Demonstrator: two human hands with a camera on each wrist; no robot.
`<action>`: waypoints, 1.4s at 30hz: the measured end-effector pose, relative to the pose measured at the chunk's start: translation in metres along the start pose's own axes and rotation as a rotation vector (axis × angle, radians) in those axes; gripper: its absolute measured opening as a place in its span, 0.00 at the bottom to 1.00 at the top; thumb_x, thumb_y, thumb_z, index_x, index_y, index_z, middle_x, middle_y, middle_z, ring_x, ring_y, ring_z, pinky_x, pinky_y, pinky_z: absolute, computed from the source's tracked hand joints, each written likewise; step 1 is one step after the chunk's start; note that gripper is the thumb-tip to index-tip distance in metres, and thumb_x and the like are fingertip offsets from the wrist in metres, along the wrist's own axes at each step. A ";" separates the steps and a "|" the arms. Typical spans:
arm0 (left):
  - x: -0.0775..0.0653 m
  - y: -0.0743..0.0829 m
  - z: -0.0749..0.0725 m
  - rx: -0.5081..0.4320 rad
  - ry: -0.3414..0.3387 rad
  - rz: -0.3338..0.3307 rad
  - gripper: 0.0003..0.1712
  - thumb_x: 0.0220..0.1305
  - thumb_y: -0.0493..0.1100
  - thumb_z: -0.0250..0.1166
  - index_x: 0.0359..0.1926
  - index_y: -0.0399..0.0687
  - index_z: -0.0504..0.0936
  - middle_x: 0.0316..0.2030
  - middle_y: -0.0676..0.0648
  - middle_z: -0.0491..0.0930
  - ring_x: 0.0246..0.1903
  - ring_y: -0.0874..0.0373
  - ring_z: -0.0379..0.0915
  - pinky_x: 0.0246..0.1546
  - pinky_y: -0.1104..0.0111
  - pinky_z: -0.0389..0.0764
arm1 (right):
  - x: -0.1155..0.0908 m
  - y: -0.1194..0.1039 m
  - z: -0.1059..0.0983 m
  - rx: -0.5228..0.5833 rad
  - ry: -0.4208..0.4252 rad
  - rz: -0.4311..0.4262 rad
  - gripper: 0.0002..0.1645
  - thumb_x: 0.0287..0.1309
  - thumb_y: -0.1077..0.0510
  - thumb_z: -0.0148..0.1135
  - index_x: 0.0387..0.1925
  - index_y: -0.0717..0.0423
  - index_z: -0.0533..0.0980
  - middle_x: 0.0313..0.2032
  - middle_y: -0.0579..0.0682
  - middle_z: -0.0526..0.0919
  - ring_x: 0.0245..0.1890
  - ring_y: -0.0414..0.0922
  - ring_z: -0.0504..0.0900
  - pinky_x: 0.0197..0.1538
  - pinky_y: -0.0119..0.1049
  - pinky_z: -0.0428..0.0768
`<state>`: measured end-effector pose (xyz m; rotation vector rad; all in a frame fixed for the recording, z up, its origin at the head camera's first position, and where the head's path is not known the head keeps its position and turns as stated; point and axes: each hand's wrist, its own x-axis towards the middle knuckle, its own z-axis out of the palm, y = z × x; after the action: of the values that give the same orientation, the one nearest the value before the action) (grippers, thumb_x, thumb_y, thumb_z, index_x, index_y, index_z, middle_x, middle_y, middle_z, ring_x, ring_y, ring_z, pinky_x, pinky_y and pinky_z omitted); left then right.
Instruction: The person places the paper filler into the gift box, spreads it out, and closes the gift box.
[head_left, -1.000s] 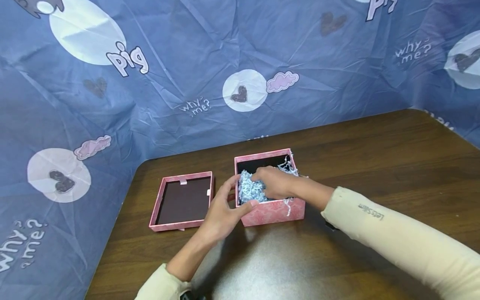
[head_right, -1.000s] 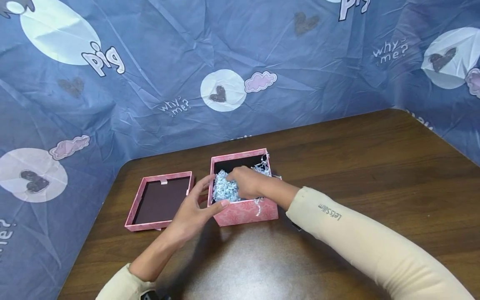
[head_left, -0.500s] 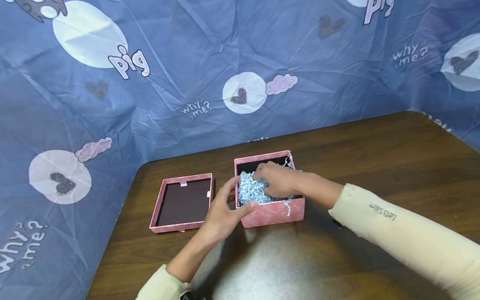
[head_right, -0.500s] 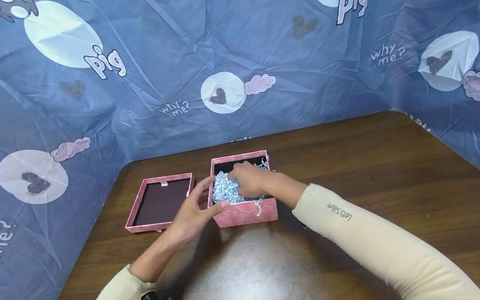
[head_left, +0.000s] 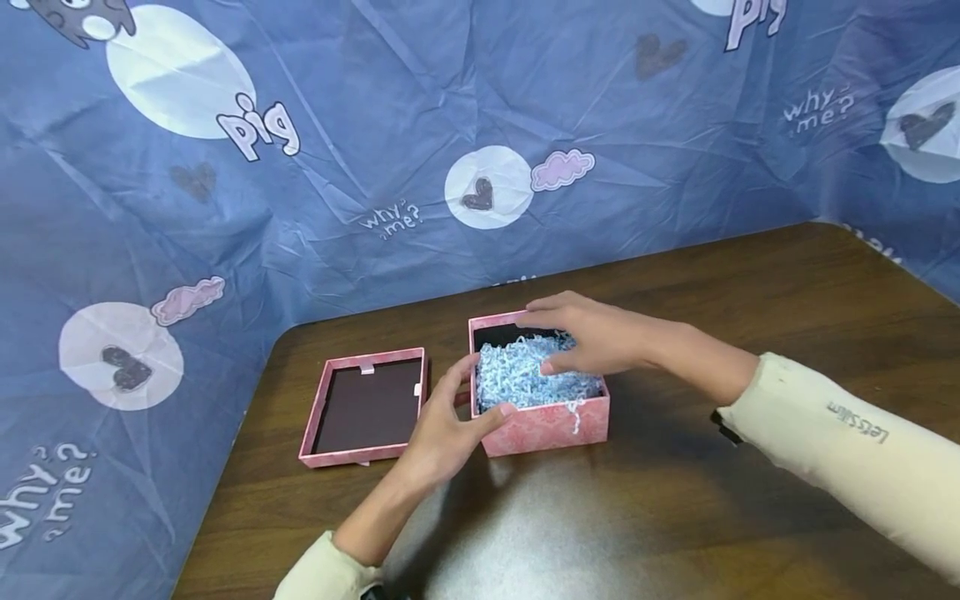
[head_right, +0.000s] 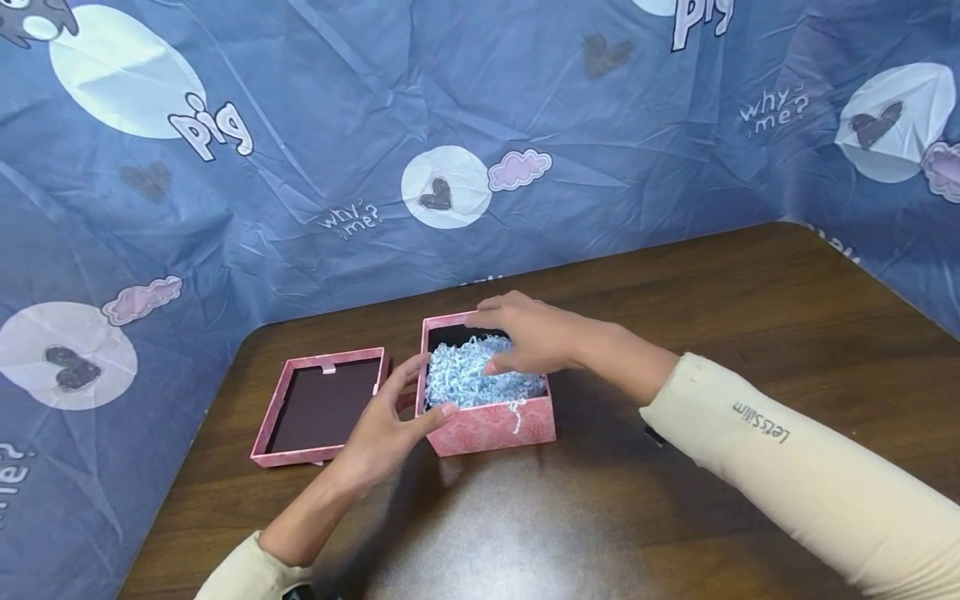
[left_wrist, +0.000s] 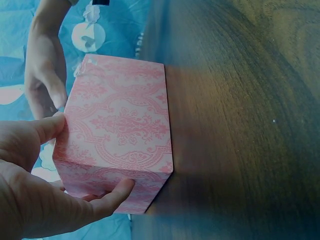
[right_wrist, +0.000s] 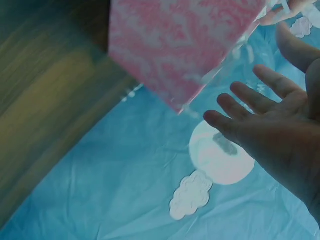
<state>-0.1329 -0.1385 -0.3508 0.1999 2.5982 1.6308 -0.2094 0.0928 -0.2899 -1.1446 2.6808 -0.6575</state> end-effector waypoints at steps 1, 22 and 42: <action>0.000 0.000 0.000 0.002 0.003 0.001 0.44 0.58 0.47 0.71 0.72 0.53 0.59 0.63 0.43 0.66 0.58 0.45 0.69 0.50 0.56 0.77 | -0.004 0.003 -0.002 0.002 0.004 -0.007 0.40 0.57 0.53 0.68 0.69 0.55 0.64 0.70 0.61 0.60 0.69 0.58 0.56 0.65 0.57 0.62; -0.001 0.000 0.001 0.007 0.001 -0.019 0.43 0.58 0.47 0.70 0.71 0.55 0.59 0.64 0.43 0.65 0.59 0.43 0.67 0.51 0.55 0.77 | -0.010 0.023 0.021 -0.084 0.020 -0.096 0.46 0.45 0.57 0.76 0.67 0.55 0.67 0.67 0.58 0.66 0.70 0.58 0.58 0.68 0.60 0.51; -0.001 0.001 0.002 0.022 0.009 -0.008 0.43 0.59 0.47 0.70 0.72 0.56 0.59 0.65 0.43 0.64 0.60 0.44 0.66 0.53 0.53 0.75 | 0.023 0.005 0.047 -0.353 0.006 -0.025 0.30 0.51 0.65 0.69 0.59 0.57 0.75 0.56 0.58 0.78 0.58 0.55 0.75 0.58 0.54 0.73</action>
<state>-0.1312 -0.1366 -0.3508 0.1840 2.6213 1.6045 -0.2143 0.0637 -0.3337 -1.2546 2.8674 -0.1907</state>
